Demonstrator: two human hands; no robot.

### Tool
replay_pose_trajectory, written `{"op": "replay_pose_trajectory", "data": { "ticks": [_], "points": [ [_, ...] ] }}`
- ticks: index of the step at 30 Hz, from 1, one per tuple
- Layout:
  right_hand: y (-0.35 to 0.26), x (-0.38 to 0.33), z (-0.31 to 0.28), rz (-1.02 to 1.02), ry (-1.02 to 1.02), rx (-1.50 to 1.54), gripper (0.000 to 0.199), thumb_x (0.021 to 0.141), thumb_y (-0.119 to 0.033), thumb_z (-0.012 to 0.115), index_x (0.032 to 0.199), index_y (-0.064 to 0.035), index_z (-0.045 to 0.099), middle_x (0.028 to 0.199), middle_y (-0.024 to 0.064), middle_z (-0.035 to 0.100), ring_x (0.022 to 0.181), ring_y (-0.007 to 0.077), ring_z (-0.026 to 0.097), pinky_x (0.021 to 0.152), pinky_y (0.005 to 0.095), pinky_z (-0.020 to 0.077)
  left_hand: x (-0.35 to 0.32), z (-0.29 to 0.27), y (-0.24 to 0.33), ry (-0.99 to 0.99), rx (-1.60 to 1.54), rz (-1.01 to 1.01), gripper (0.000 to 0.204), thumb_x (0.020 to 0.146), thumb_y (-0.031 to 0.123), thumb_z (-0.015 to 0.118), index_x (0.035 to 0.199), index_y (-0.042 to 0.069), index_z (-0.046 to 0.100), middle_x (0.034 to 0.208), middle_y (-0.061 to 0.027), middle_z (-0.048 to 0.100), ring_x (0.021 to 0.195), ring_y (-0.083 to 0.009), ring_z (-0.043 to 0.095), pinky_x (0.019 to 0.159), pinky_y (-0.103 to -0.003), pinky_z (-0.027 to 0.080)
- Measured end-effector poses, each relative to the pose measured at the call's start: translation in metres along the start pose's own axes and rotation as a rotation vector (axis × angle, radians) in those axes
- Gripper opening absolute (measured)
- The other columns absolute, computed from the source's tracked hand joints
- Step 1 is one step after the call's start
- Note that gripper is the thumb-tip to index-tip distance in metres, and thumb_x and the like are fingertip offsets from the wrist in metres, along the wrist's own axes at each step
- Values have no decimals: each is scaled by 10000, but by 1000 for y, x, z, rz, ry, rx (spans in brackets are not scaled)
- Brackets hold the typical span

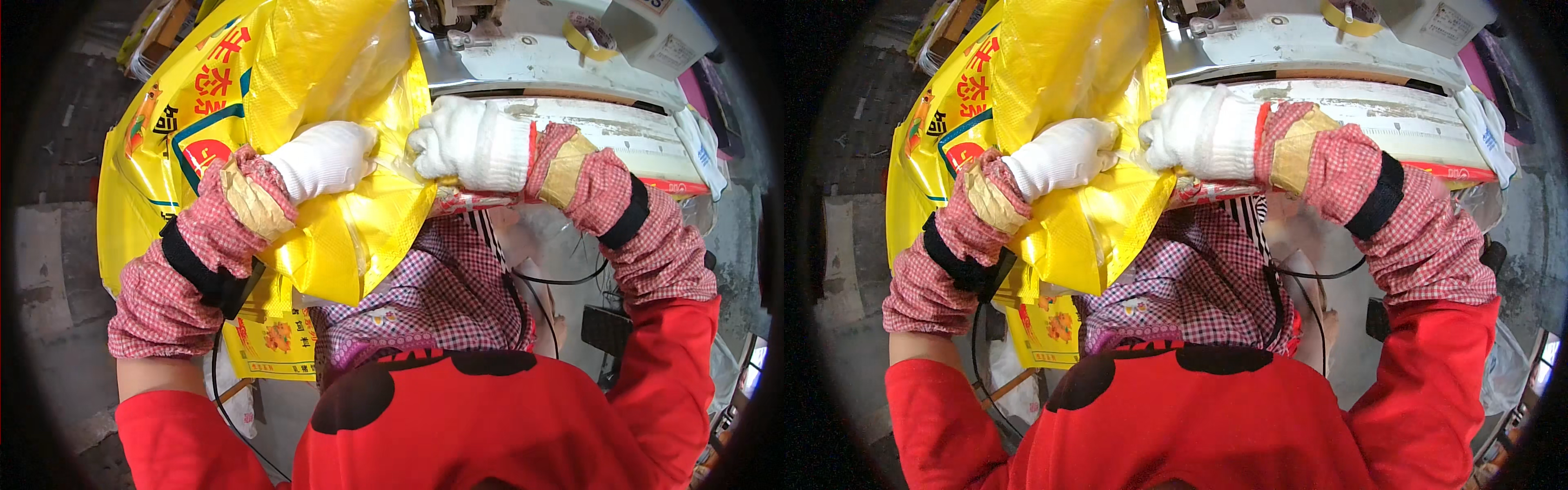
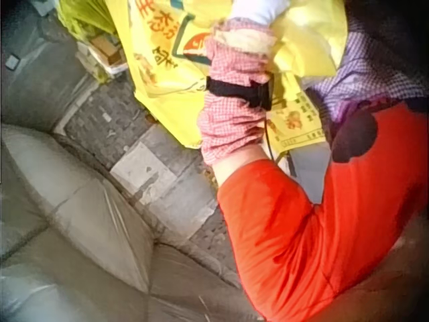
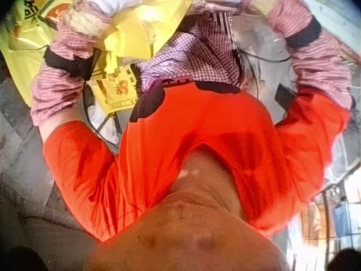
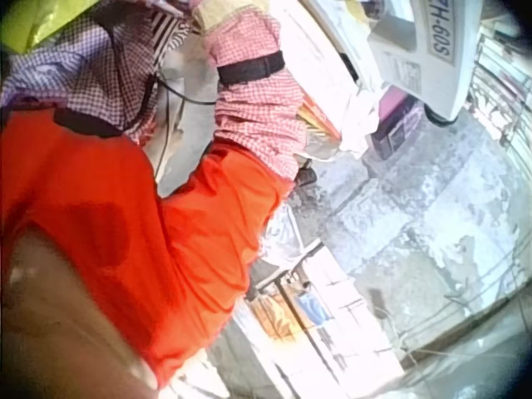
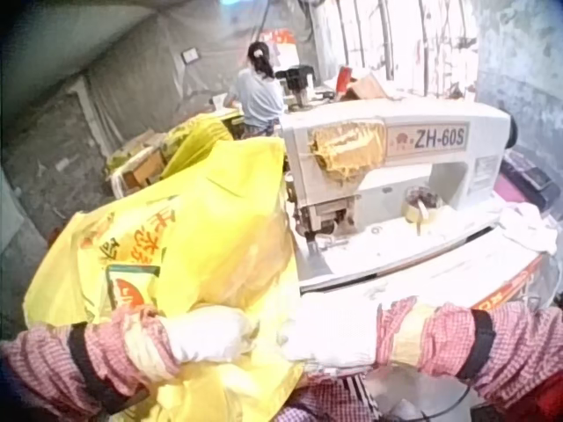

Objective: Inserting plastic liners into yellow woven industrial bags at a workshop station.

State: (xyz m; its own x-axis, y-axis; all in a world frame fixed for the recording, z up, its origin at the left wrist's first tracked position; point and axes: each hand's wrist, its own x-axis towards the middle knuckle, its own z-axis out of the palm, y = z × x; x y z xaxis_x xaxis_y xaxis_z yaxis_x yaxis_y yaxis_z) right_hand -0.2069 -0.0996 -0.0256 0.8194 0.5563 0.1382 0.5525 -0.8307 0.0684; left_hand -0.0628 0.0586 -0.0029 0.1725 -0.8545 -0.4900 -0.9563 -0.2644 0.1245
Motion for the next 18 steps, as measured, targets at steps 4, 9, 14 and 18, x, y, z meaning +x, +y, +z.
{"op": "replay_pose_trajectory", "data": {
  "ticks": [4,9,14,18],
  "points": [
    [2,3,-1,140,-115,-13,203,776,-155,595,965,-161,670,885,64,644,826,271,648,696,379,543,1,-1,-2,-22,-30,6,251,854,239,597,901,-5,566,885,-244,623,884,-433,587,761,-474,461],
    [4,6,2,55,-88,-22,191,763,-164,603,942,-161,669,847,53,649,824,274,643,713,385,534,-1,1,-4,-10,-32,21,240,853,227,596,901,-6,565,879,-243,621,878,-433,585,758,-477,459],
    [6,6,5,5,240,205,122,618,-148,637,729,-134,591,771,47,602,776,262,612,731,374,489,-2,4,-8,41,-43,58,231,849,218,596,905,-4,561,869,-238,621,863,-434,585,748,-476,461],
    [7,-6,0,59,130,125,120,607,-164,638,707,-136,578,755,42,608,792,257,615,765,370,483,-1,5,-9,27,-70,35,225,848,209,597,906,-5,555,856,-234,619,845,-433,586,732,-471,460]
  ]
}}
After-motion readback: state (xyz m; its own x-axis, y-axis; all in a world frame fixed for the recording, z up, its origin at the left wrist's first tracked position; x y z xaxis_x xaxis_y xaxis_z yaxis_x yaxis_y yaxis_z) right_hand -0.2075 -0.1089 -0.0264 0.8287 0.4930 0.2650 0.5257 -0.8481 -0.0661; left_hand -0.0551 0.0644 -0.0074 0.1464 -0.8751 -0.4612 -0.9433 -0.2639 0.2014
